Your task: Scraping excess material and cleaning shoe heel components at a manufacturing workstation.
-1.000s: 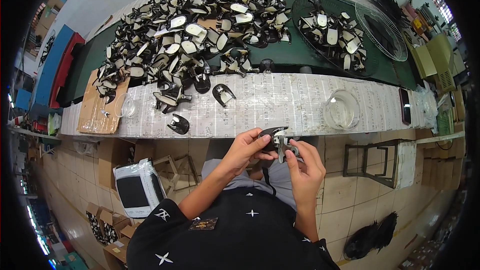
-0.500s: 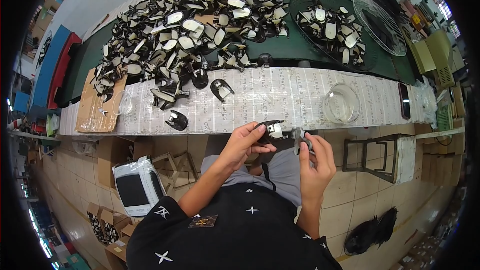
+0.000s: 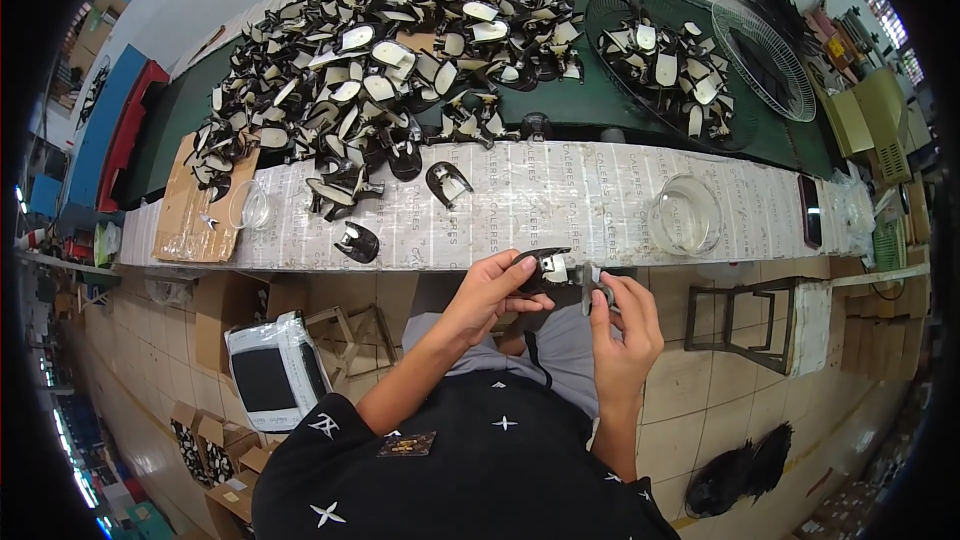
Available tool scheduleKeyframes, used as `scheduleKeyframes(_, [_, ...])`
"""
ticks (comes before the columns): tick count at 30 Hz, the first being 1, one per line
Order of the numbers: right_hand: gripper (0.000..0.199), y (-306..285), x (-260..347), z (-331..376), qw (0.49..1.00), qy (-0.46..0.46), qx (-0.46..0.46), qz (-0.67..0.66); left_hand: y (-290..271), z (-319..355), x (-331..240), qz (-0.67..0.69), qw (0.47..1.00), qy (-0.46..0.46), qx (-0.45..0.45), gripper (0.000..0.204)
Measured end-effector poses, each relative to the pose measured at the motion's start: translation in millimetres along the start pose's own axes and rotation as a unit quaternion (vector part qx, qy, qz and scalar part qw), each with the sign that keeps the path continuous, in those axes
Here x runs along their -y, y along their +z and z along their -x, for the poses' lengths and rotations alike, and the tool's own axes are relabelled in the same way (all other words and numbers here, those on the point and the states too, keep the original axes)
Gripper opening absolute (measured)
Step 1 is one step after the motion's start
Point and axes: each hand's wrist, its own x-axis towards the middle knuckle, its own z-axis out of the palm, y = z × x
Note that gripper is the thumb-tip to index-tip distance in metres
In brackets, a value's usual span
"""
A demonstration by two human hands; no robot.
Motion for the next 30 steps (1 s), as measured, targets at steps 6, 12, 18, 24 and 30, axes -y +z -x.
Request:
scheduleKeyframes(6, [0.023, -4.8, 0.0, -2.1, 1.0, 0.016, -0.025, -0.002, 0.0, -2.7, 1.1, -0.001, 1.0, 0.0, 0.001, 0.034])
scheduleKeyframes(12, [0.022, 0.4, 3.1, -4.2, 0.998, 0.015, 0.001, -0.058, 1.9, -2.9, 1.0, -0.012, 1.0, 0.0, 0.005, 0.033])
scheduleKeyframes(18, [0.022, -1.0, 0.8, -5.5, 0.999, 0.01, 0.016, -0.046, 1.9, -1.4, -1.8, -0.013, 1.0, 0.003, -0.001, 0.032])
scheduleKeyframes(24, [0.023, -2.2, -3.1, -6.5, 1.0, -0.015, 0.01, 0.012, 3.7, -0.6, -1.0, -0.029, 1.0, 0.01, 0.001, 0.034])
scheduleKeyframes(30, [0.022, -8.0, 0.1, -5.8, 1.0, -0.012, -0.008, 0.004, 3.0, -1.5, -0.8, -0.018, 1.0, 0.002, 0.004, 0.031])
